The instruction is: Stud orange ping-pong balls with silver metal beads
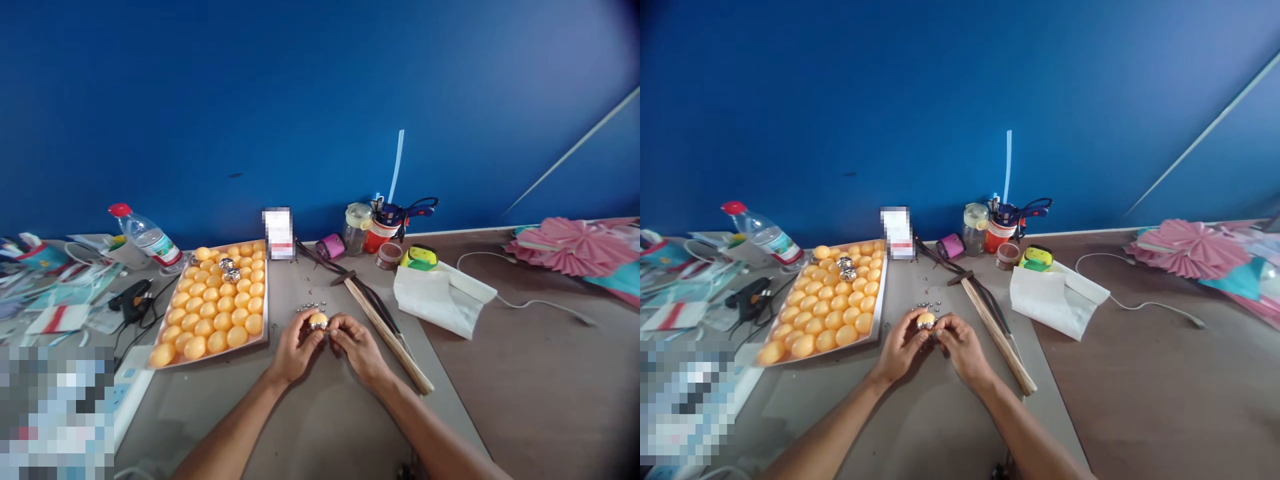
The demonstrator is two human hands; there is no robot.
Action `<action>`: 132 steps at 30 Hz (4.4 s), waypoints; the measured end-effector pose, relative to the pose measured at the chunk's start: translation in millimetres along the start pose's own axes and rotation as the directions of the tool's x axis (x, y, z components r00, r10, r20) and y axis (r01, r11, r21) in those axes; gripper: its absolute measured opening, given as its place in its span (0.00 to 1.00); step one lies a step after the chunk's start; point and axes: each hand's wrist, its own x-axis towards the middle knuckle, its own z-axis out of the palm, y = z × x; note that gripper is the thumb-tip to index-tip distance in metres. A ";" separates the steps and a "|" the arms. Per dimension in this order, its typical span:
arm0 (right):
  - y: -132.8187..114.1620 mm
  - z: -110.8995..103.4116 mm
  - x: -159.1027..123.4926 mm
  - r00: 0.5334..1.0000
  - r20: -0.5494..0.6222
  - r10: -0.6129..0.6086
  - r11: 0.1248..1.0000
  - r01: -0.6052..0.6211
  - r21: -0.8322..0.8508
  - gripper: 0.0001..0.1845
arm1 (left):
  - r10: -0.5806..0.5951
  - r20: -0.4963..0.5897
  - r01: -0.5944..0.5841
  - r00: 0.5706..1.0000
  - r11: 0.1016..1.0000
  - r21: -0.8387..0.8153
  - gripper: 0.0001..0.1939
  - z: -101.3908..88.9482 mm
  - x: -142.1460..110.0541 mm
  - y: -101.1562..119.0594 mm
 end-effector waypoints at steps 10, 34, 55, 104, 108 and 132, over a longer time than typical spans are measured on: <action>3.3 -1.0 -1.9 0.999 0.037 0.038 0.999 -0.038 -0.016 0.12 | -0.002 0.014 0.001 1.000 0.999 0.042 0.21 -0.8 -1.4 -2.2; -3.2 -2.9 -4.8 0.999 0.027 0.023 0.978 -0.017 -0.209 0.09 | 0.044 0.035 -0.047 0.998 0.993 0.105 0.21 -0.8 -3.8 -4.8; -17.5 -40.7 4.1 0.935 0.195 -0.297 0.341 0.295 -0.893 0.10 | -0.096 -0.146 0.044 0.985 0.946 -0.323 0.21 -1.0 3.5 0.0; -5.1 -0.3 -9.0 0.998 0.015 0.059 0.998 -0.058 -0.010 0.10 | -0.075 0.057 0.080 0.996 0.991 -0.104 0.21 -1.0 -2.6 5.7; -6.6 1.7 -10.5 0.997 0.013 0.073 0.997 -0.074 0.031 0.11 | -0.078 0.055 0.083 0.995 0.993 -0.089 0.21 -0.6 -3.2 4.5; -5.3 8.2 -5.8 0.995 -0.075 0.064 0.995 -0.057 0.084 0.14 | -0.040 0.031 0.043 0.999 0.995 -0.094 0.20 3.0 -4.8 1.3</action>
